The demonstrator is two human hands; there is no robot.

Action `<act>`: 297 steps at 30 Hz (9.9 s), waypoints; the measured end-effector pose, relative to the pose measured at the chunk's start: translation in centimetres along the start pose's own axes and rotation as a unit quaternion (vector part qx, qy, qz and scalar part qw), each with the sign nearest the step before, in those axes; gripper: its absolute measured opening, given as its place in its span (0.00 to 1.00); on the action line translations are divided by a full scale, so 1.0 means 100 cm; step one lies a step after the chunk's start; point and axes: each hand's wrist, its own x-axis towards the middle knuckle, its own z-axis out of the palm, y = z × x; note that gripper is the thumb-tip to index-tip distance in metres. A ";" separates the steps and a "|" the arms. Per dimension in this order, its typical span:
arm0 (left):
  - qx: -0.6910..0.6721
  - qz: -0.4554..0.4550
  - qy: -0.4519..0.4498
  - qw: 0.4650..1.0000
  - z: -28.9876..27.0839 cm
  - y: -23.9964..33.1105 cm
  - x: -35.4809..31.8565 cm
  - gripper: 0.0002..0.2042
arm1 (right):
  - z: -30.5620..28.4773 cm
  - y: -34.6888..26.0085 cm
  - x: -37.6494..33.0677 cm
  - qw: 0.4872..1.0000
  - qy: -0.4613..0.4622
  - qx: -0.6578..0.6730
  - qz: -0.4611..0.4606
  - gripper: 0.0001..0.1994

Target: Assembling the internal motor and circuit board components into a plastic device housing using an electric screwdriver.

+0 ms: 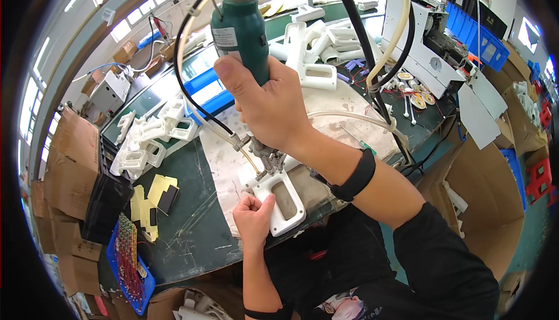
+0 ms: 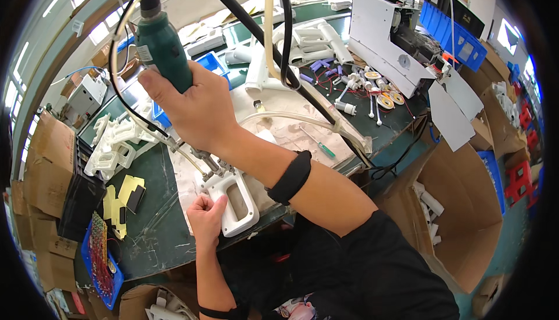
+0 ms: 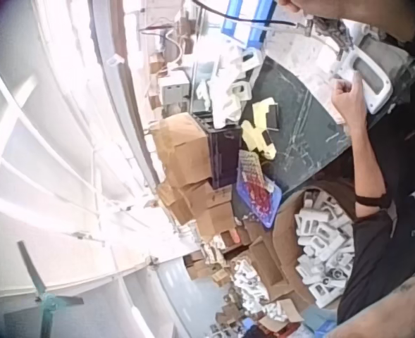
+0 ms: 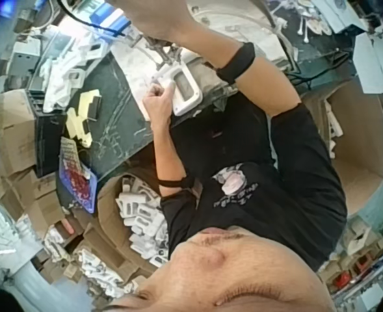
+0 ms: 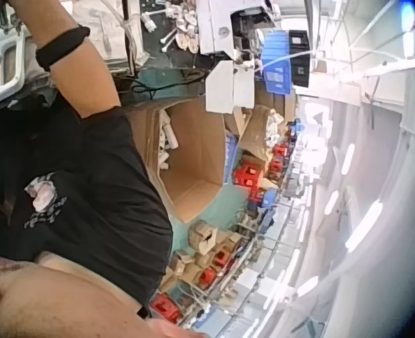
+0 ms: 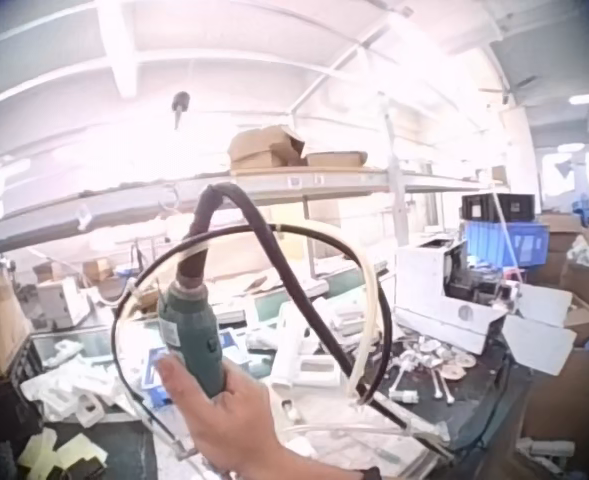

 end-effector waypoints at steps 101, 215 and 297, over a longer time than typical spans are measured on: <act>-0.038 -0.023 -0.001 0.999 -0.002 -0.006 -0.004 0.18 | 0.080 0.047 0.032 0.998 -0.036 -0.056 -0.021 0.24; -0.065 -0.100 -0.081 0.990 -0.005 -0.005 0.058 0.42 | 0.068 0.034 0.038 0.995 -0.025 0.045 -0.085 0.20; -0.032 -0.022 -0.037 0.999 -0.015 0.009 0.019 0.08 | 0.052 -0.025 -0.001 0.997 -0.044 -0.001 -0.062 0.20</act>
